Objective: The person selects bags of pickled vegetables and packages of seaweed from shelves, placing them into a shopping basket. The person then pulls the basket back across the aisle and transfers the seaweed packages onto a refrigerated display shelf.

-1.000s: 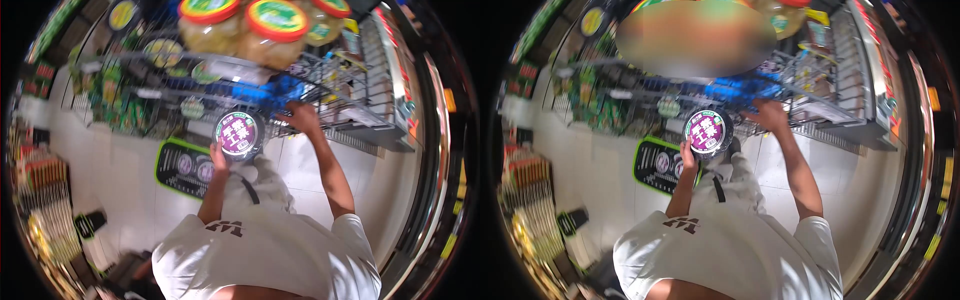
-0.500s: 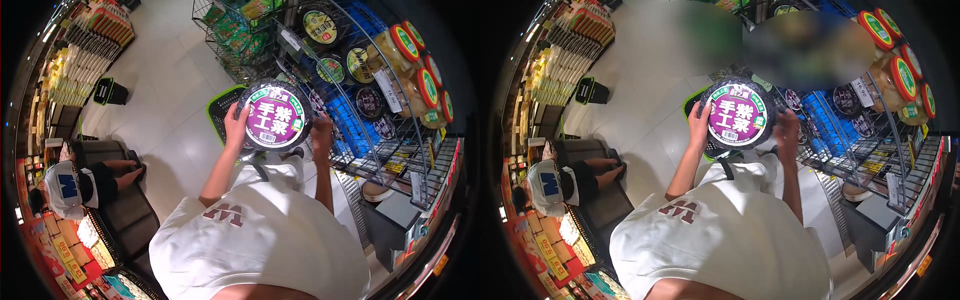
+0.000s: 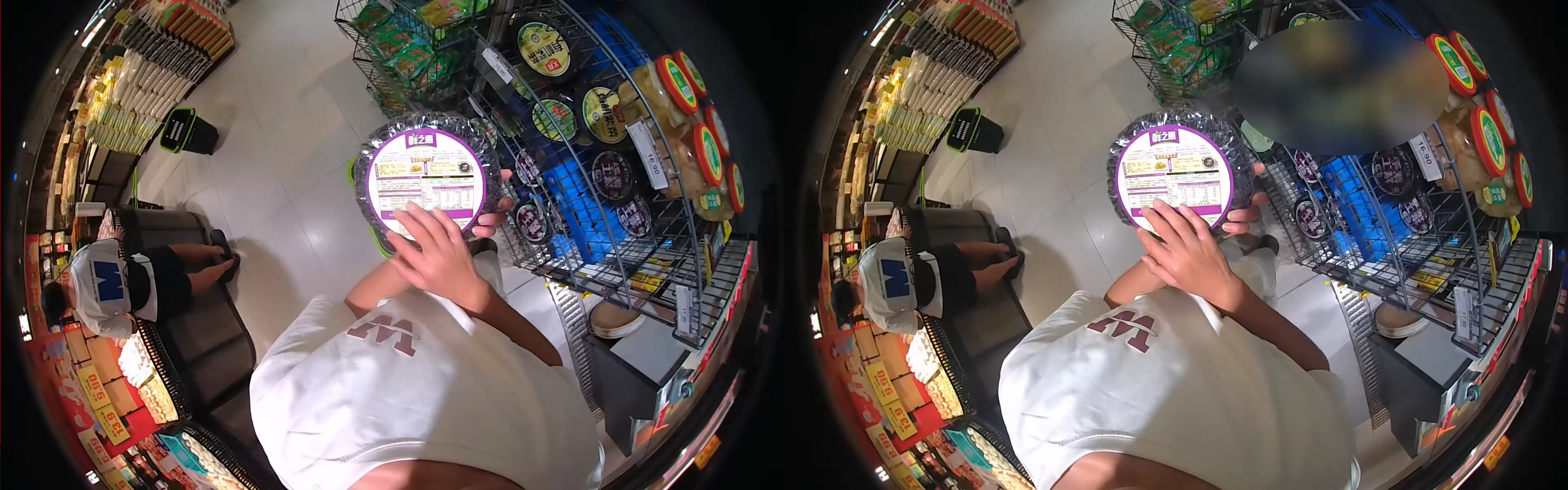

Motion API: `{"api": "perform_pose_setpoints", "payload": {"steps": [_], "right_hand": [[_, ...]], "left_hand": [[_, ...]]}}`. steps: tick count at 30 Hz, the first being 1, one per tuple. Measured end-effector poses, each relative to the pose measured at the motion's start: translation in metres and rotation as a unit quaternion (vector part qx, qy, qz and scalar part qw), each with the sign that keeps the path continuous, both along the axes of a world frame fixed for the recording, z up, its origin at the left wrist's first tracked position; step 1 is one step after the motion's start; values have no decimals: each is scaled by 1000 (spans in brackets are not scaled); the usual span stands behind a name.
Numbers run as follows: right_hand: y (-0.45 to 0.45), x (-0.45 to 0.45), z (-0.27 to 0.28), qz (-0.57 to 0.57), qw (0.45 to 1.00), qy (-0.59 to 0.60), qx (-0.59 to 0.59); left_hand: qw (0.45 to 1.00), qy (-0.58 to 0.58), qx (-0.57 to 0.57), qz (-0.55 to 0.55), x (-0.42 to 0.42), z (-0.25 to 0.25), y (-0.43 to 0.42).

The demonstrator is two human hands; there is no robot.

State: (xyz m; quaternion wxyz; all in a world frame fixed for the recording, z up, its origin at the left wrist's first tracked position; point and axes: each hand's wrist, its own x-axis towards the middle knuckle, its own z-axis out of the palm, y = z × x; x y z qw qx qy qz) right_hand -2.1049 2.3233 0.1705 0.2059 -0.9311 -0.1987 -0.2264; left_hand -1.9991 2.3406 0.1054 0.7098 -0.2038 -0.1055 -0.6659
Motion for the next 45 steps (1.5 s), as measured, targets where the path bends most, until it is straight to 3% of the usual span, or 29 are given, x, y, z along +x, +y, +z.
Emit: {"api": "perform_pose_setpoints", "payload": {"steps": [5, 8, 9, 10, 11, 12, 13, 14, 15, 16, 19, 24, 27, 31, 34, 35, 36, 38, 39, 41, 43, 44, 45], "right_hand": [[-5, -1, -6, 12, 1000, 9, 20], [-14, -7, -1, -22, 992, -14, 120], [-20, -10, 0, -39, 985, -23, 164], [-26, -11, -4, -75, 965, -55, 244], [-38, -13, -5, -111, 940, -8, 324], [-36, -9, -17, -82, 812, -15, 578], [-49, -8, -21, -125, 766, 17, 631], [-59, -2, -27, -133, 754, 19, 643], [-72, 4, -58, -230, 762, 36, 604], [-77, 11, -58, -266, 737, 45, 620], [-101, 16, -82, -259, 732, 127, 617], [-98, 19, -85, -208, 681, 133, 690], [-99, 15, -76, -180, 658, 195, 705], [-102, 20, -86, -197, 702, 244, 639], [-114, 17, -128, -268, 853, 177, 412], [-121, 14, -140, -183, 887, 54, 421], [-132, 16, -116, -272, 893, 111, 341], [-154, 21, -87, -340, 859, 125, 361], [-178, 20, -84, -344, 902, 81, 247], [-201, 26, -43, -367, 928, 11, 68], [-242, 30, -31, -404, 911, -9, -87], [-261, 34, -31, -439, 890, 8, -124], [-276, 38, -37, -460, 880, 38, -115]], "left_hand": [[993, 80, -73, -55, -6, -35, -13], [999, 13, 37, -14, 6, -43, -9], [988, -22, 152, 27, 19, -57, -3], [899, -177, 291, 276, 14, -51, 9], [862, -137, 383, 302, 23, -44, 11], [814, -100, 473, 322, 32, -36, 12], [707, -151, 544, 425, 39, -33, 21], [667, -185, 563, 452, 43, -21, 33], [645, -196, 567, 474, 47, -17, 42], [622, -207, 571, 495, 50, -15, 48], [655, -223, 530, 490, 48, -5, 65], [660, -221, 520, 495, 39, -15, 77], [657, -235, 549, 461, 34, -13, 86], [596, -363, 602, 387, 45, -25, 109], [607, -437, 588, 308, 68, -80, 136], [608, -425, 603, 295, 76, -112, 144], [609, -411, 618, 280, 81, -144, 153], [576, -364, 690, 246, 82, -200, 172], [558, -335, 726, 222, 75, -225, 182], [530, -304, 771, 180, 59, -257, 194], [506, -298, 791, 172, 44, -297, 194], [430, -293, 830, 201, 30, -306, 185], [400, -280, 843, 226, 22, -338, 182]]}}
